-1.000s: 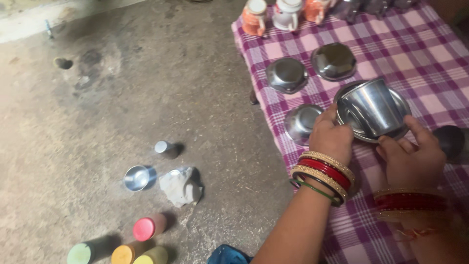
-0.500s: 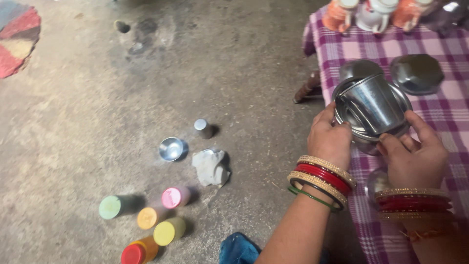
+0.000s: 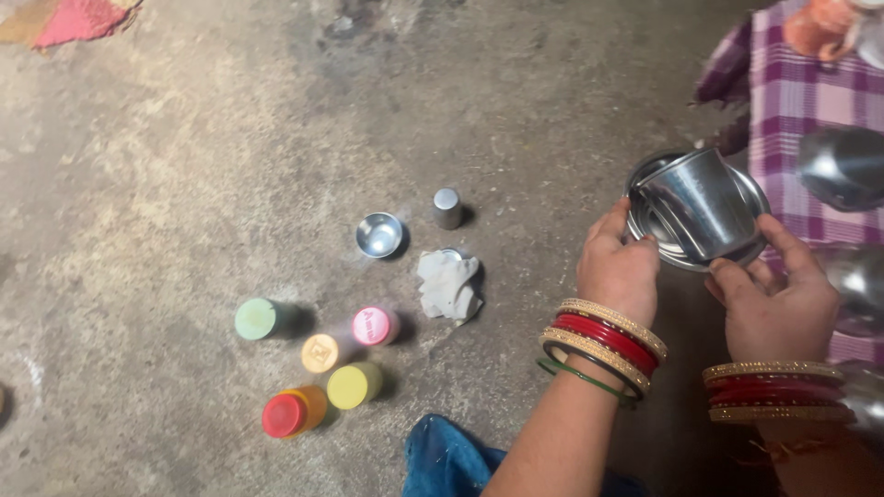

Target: The person wipes several small metal cups with a white cloth and places them on a checkered cloth. The person handles the cups one at a time, wiping the exterior and interior surfaces before setting them down.

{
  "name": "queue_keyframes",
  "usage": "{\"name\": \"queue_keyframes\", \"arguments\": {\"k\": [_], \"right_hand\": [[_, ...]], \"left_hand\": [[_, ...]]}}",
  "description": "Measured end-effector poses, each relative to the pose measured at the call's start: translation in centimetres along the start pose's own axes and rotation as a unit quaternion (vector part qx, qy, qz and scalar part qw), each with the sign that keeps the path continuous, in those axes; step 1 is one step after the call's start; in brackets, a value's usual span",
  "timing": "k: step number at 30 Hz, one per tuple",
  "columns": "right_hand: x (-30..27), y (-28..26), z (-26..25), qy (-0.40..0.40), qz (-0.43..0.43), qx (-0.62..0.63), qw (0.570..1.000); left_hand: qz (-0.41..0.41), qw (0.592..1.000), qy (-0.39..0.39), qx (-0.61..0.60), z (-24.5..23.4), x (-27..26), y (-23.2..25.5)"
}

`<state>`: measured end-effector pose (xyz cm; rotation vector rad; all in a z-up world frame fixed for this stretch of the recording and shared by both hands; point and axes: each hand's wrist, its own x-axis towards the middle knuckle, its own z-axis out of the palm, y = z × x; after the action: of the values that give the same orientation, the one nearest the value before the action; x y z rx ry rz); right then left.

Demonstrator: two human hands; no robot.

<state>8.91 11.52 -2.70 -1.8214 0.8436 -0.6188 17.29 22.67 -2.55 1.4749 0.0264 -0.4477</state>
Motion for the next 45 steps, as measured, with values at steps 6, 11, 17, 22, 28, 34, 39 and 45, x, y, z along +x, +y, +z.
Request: {"name": "queue_keyframes", "arguments": {"k": [6,11,17,22,28,34,39,45], "right_hand": [[-1.2,-0.7,4.2,0.0,-0.033,-0.097,0.995],[-2.0,-0.9,7.5,-0.03,-0.045,-0.151,0.987],[-3.2,-1.6,12.0,-0.063,-0.036,-0.129,0.989],[-3.6,-1.7,15.9,-0.087,-0.041,-0.151,0.984],[-4.2,-0.7,19.8,-0.123,-0.07,-0.129,0.982],[-4.1,1.5,22.1,-0.145,-0.053,-0.167,0.974],[-2.2,5.0,23.3,-0.197,-0.028,-0.08,0.977],[0.5,8.6,24.5,-0.243,-0.042,-0.1,0.964]], "left_hand": [[-0.037,0.999,0.018,-0.003,-4.4,0.7,-0.3],[-0.022,0.999,0.042,-0.012,-7.9,1.5,-1.0],[-0.032,0.997,0.064,-0.013,-12.4,2.7,-1.3],[-0.064,0.994,0.082,-0.021,-16.2,3.9,-1.7],[-0.081,0.992,0.092,-0.026,-20.1,5.1,-3.1],[-0.069,0.99,0.107,-0.059,-21.0,6.3,-6.2],[-0.07,0.992,0.103,-0.022,-20.9,7.7,-9.6],[-0.065,0.989,0.125,-0.034,-19.7,9.9,-12.3]]}}
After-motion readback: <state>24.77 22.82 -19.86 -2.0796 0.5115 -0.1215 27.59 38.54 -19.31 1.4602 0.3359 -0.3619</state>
